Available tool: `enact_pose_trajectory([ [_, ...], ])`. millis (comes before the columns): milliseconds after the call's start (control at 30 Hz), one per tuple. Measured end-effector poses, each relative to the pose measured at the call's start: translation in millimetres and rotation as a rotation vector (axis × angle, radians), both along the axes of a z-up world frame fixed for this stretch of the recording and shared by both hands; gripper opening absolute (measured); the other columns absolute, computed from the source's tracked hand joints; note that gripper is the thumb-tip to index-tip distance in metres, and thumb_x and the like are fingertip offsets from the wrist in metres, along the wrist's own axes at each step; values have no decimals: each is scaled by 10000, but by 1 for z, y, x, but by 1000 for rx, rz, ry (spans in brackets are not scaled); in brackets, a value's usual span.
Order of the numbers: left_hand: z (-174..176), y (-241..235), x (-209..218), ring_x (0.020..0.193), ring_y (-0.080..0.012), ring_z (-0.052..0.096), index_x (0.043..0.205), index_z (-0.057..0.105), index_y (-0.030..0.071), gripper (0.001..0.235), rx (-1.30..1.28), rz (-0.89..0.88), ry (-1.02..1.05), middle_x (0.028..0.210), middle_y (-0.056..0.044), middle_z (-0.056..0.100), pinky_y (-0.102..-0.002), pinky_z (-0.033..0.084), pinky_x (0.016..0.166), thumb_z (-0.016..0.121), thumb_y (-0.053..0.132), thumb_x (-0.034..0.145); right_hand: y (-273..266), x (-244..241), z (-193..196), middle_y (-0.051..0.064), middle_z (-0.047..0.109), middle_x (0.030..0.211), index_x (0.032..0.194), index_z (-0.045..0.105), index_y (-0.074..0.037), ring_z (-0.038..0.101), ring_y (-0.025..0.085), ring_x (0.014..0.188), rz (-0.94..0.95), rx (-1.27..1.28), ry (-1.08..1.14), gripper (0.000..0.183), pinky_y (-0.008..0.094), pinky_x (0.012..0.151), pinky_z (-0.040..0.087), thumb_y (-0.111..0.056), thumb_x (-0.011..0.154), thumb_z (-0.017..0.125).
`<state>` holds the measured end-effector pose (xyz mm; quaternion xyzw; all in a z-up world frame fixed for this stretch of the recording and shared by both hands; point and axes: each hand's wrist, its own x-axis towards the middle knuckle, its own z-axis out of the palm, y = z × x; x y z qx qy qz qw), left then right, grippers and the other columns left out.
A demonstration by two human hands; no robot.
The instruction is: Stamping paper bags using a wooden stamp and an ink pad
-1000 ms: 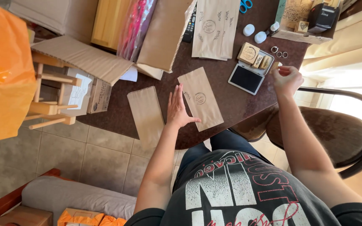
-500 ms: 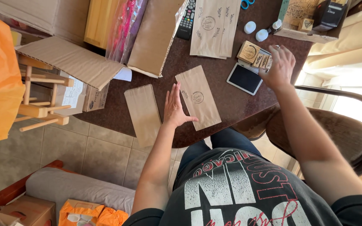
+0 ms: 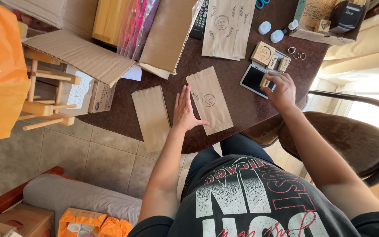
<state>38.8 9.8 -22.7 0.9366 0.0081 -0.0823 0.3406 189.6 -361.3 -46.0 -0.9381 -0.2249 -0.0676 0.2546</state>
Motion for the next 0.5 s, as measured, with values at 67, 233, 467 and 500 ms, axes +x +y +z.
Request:
enact_pose_trajectory([
  [67, 1, 0, 0, 1580, -313, 93, 1602, -18, 7, 1697, -4, 2, 3, 1711, -147, 78, -495, 48, 1299, 981, 564, 348, 2, 0, -4, 71, 776, 1170, 1039, 764, -77, 691, 303, 1088, 8, -6, 9, 460, 397, 914, 546, -132, 636, 979],
  [233, 1, 2, -1, 1581, -321, 93, 1602, -30, 3, 1702, -2, -5, 5, 1708, -157, 88, -499, 56, 1298, 979, 567, 352, 6, 6, -8, 35, 771, 1126, 946, 780, -101, 693, 296, 1045, 37, -114, 0, 394, 397, 880, 583, -167, 618, 988],
  [467, 3, 4, -3, 1584, -311, 93, 1606, -33, 14, 1709, -1, -3, -8, 1705, -161, 106, -487, 56, 1305, 988, 545, 343, 45, -20, 21, -9, 754, 1117, 947, 756, -153, 692, 254, 1062, 32, -73, -39, 286, 373, 889, 574, -214, 730, 932],
  [500, 4, 3, -4, 1584, -306, 96, 1606, -29, 14, 1712, -1, -1, 1, 1702, -163, 117, -480, 54, 1310, 992, 536, 335, 64, -30, 34, -33, 752, 1092, 914, 739, -206, 698, 232, 1053, 56, -14, -75, 201, 359, 889, 558, -251, 795, 895],
])
